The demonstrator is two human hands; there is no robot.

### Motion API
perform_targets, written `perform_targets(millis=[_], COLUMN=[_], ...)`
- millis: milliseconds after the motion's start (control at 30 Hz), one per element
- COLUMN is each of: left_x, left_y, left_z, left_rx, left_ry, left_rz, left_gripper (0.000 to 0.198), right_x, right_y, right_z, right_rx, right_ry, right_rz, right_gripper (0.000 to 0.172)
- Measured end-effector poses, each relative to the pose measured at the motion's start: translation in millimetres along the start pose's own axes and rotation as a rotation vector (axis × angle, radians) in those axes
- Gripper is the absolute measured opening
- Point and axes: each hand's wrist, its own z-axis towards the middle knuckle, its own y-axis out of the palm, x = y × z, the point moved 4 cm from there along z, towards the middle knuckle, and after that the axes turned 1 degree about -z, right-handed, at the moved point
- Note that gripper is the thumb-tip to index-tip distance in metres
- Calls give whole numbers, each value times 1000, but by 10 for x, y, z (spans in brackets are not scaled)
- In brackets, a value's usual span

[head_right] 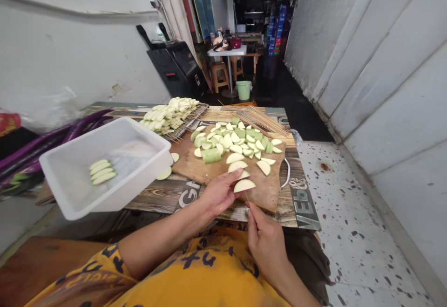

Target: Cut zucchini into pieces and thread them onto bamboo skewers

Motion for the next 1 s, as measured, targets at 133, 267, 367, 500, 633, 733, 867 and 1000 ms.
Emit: perform_targets(millis=[133, 267, 367, 500, 633, 733, 867, 1000], left_x=[-19, -47, -48, 55, 153, 153, 129, 120], left_y=[3, 2, -13, -12, -29, -31, -47, -41], left_z=[16, 26, 33, 56, 93, 113, 114, 104], left_rx=[-1, -28, -36, -68, 9, 15, 26, 32], left_ry=[4, 10, 1, 86, 107, 57, 61, 59], left_rz=[19, 21, 11, -35, -56, -60, -41, -30], left_gripper=[11, 11, 10, 17, 9, 8, 7, 8], right_x=[5, 1, 2, 15, 14, 7, -1, -3], right_y=[4, -6, -33, -44, -17, -1, 3, -12], right_z=[13, 26, 28, 19, 6, 3, -4, -24], right_rx=[-2, 9, 36, 31, 4, 1, -1, 22], right_ry=[5, -7, -18, -17, -38, -58, -69, -85], right_rz=[-17, -19, -29, 5, 63, 62, 52, 14], right_gripper=[29, 29, 28, 27, 26, 26, 25, 24])
